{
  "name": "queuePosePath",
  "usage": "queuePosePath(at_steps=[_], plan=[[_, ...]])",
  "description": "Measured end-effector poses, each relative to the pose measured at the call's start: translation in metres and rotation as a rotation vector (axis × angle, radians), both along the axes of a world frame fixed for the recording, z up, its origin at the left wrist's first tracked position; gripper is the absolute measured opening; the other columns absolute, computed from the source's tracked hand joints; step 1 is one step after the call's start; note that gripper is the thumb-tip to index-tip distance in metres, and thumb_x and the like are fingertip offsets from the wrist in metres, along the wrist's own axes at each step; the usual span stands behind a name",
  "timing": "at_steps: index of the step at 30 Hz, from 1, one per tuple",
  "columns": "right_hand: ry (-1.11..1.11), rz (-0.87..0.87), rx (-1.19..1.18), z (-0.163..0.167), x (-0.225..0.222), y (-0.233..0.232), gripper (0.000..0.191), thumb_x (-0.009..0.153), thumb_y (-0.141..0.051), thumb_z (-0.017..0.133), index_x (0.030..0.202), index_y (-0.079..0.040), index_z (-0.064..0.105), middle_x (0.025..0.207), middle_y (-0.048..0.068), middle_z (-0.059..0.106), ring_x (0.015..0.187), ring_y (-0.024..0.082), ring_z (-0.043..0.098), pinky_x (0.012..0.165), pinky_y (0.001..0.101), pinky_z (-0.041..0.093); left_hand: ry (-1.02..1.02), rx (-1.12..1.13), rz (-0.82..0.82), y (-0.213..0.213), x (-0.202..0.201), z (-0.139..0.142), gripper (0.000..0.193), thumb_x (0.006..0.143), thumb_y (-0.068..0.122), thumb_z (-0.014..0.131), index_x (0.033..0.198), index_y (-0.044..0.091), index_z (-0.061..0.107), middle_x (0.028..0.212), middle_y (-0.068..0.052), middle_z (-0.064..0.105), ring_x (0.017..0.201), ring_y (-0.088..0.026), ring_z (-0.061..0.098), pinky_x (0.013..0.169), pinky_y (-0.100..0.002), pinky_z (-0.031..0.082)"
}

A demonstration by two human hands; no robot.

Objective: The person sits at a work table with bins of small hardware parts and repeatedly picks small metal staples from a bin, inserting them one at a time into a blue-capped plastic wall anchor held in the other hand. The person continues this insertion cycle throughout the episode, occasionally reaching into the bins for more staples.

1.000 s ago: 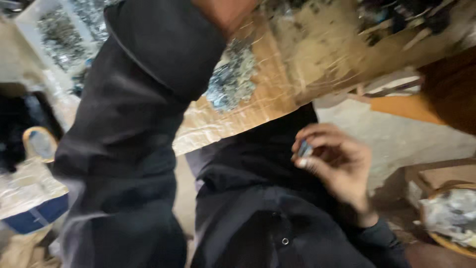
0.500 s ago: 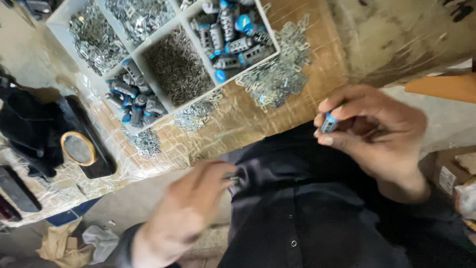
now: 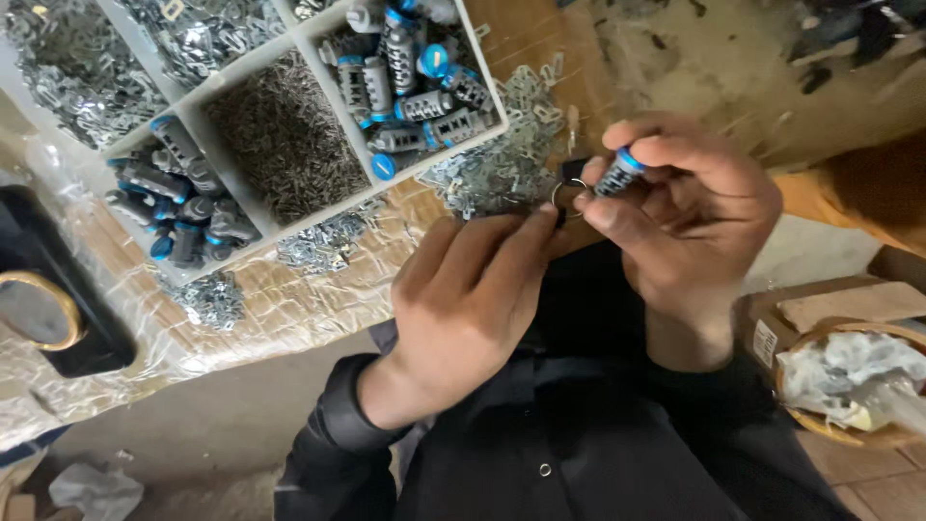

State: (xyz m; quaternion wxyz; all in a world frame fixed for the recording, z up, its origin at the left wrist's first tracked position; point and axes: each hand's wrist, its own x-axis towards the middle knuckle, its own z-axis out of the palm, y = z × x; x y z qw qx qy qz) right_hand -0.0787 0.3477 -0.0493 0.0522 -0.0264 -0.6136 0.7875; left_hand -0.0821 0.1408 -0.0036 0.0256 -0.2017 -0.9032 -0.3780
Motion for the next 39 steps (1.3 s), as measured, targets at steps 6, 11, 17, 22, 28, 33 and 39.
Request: queuePosePath(at_steps=[6,11,17,22,28,33,39], plan=[[0.057,0.099,0.012,-0.002,-0.003,0.016,0.045,0.089,0.018,0.077,0.128,-0.003,0.067,0.125,0.020,0.069,0.105,0.021,0.076,0.084,0.0287,0.070,0.183,-0.171,0.233,-0.034,0.029,0.010,0.024,0.090,0.001,0.085,0.109,0.012,0.077,0.096,-0.005,0.056,0.077,-0.021,0.055,0.066,-0.033,0.045],[-0.146,0.212,0.021,0.027,0.005,0.006,0.044,0.080,0.013,0.079,0.119,-0.001,0.065,0.124,0.022,0.066,0.103,0.023,0.075,0.082,0.0313,0.071,0.042,-0.234,0.232,-0.066,0.066,-0.009,0.023,0.089,0.003,0.087,0.109,0.009,0.076,0.105,-0.007,0.063,0.083,-0.025,0.059,0.074,-0.037,0.049],[-0.204,0.402,-0.071,0.030,0.037,-0.018,0.037,0.085,0.012,0.080,0.118,0.003,0.066,0.124,0.023,0.065,0.098,0.026,0.076,0.077,0.0338,0.074,0.034,-0.220,0.214,-0.073,0.057,-0.002,0.032,0.088,0.004,0.085,0.118,0.010,0.075,0.110,-0.006,0.062,0.094,-0.025,0.061,0.081,-0.038,0.049],[-0.183,0.500,-0.093,0.024,0.041,-0.039,0.039,0.086,0.011,0.081,0.120,0.006,0.065,0.123,0.024,0.063,0.098,0.028,0.075,0.079,0.0358,0.073,0.047,-0.411,0.219,-0.049,0.001,0.009,0.050,0.091,0.024,0.079,0.136,0.004,0.067,0.094,-0.008,0.057,0.084,-0.026,0.058,0.076,-0.041,0.049],[-0.096,0.478,-0.011,0.037,0.039,-0.037,0.036,0.085,0.007,0.083,0.117,0.004,0.066,0.117,0.020,0.066,0.095,0.023,0.077,0.080,0.0332,0.073,-0.069,-0.071,0.144,-0.065,0.022,-0.001,0.042,0.098,0.019,0.074,0.134,0.000,0.060,0.102,-0.009,0.060,0.090,-0.028,0.059,0.083,-0.040,0.049],[-0.247,0.441,0.001,0.031,0.043,-0.033,0.028,0.088,0.011,0.080,0.111,0.006,0.066,0.118,0.024,0.063,0.097,0.026,0.075,0.077,0.0353,0.073,-0.045,-0.193,0.153,-0.060,0.020,-0.001,0.049,0.094,0.015,0.077,0.140,0.005,0.063,0.103,-0.011,0.062,0.093,-0.030,0.061,0.084,-0.042,0.051],[-0.162,0.442,-0.083,0.034,0.044,-0.023,0.030,0.086,0.009,0.082,0.113,0.005,0.067,0.120,0.022,0.065,0.096,0.024,0.077,0.075,0.0334,0.074,-0.103,-0.059,0.147,-0.061,0.008,0.024,0.037,0.096,0.011,0.078,0.130,0.007,0.063,0.107,-0.008,0.064,0.097,-0.025,0.062,0.086,-0.037,0.052]])
